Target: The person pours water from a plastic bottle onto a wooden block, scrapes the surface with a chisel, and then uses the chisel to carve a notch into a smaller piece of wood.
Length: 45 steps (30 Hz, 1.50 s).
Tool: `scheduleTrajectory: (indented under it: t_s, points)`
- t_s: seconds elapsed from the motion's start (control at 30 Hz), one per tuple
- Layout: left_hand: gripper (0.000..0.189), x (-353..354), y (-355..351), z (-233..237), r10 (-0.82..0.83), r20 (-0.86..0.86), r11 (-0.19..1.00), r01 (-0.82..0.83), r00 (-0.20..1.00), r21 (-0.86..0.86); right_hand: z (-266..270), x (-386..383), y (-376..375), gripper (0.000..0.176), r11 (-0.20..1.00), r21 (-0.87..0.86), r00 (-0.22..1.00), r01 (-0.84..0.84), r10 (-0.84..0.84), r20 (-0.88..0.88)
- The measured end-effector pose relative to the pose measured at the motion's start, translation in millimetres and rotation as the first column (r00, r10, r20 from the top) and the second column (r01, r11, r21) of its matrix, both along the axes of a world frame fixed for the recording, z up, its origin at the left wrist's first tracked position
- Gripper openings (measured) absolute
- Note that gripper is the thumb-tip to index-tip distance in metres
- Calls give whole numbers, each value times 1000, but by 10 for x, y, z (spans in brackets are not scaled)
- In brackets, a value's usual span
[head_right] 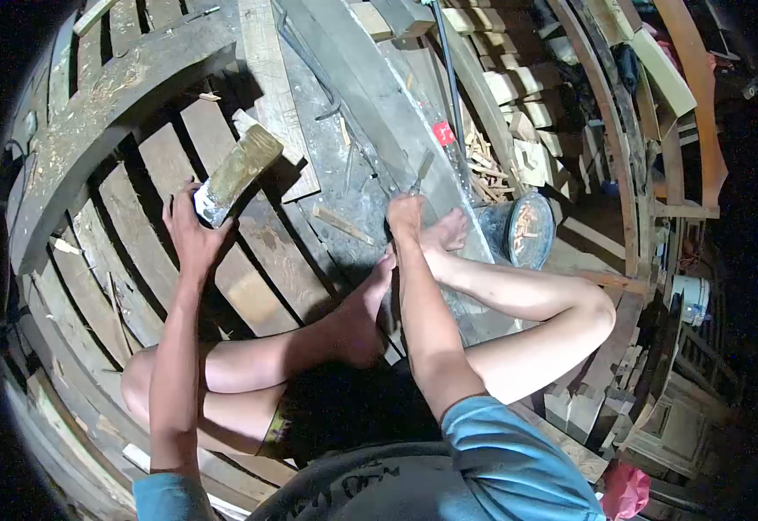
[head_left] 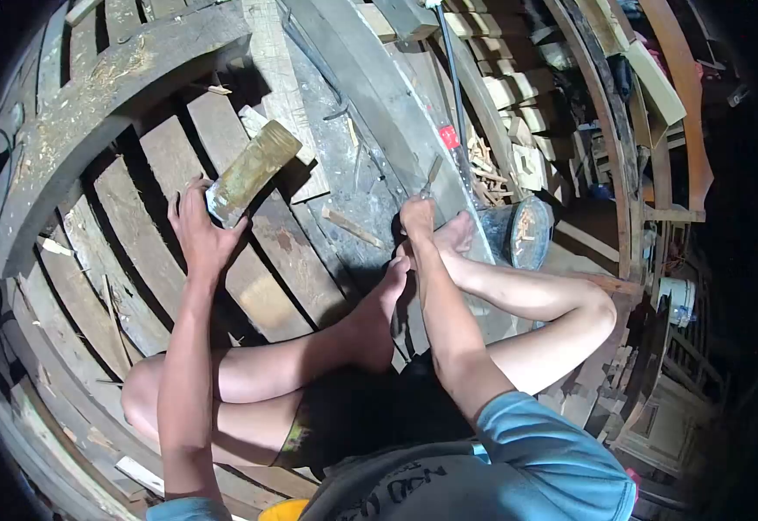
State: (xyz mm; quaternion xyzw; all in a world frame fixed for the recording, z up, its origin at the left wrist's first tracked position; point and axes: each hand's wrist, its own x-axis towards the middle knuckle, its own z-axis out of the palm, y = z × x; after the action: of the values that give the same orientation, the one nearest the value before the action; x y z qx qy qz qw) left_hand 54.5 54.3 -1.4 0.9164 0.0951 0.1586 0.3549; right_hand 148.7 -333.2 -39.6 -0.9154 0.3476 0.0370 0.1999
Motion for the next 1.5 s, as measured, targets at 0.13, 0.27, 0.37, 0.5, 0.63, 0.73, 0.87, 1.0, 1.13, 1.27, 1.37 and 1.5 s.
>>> scheduleTrajectory:
  t_s: [0.13,0.27,0.37,0.5,0.63,0.73,0.87,1.0,1.13,1.27,1.37,1.5]
  points:
    - [69,12,-31,-37,12,45,1000,-13,999,12,32,-61,-45,45,976,-85,980,-199,201,14]
    - [70,26,-31,-8,11,23,1000,-12,1000,25,-94,-195,70,30,967,-178,968,-182,207,138]
    - [73,3,-24,-13,-3,-15,1000,3,1000,29,-828,-391,-360,27,744,-433,837,-509,545,-49]
    - [73,9,-37,-28,3,18,1000,-3,1000,29,226,-751,328,26,830,-286,872,-479,487,-45]
    - [69,3,-25,-34,5,36,1000,-5,999,-5,675,-838,665,34,978,-175,989,-111,126,81]
    - [70,4,-9,-33,-2,0,1000,2,1000,0,911,-800,747,39,985,-103,960,-141,161,230]
    - [70,1,-29,-22,13,21,1000,-13,1000,6,814,-812,658,39,959,-151,818,-238,282,502]
    - [68,6,-39,-8,23,14,1000,-23,1000,-7,780,-853,642,37,975,131,889,-182,107,445]
    - [69,6,-37,-20,12,38,1000,-12,999,6,690,-854,603,37,975,138,888,-172,93,450]
    - [69,6,-31,-40,19,16,1000,-19,1000,0,255,-606,256,32,945,301,881,-132,-27,472]
    - [69,11,-34,-12,18,-19,1000,-18,1000,-3,-526,-266,-279,27,984,160,873,-80,-8,487]
    - [70,12,-25,-34,13,-29,1000,-13,999,8,-518,-162,-120,33,965,-260,935,34,61,350]
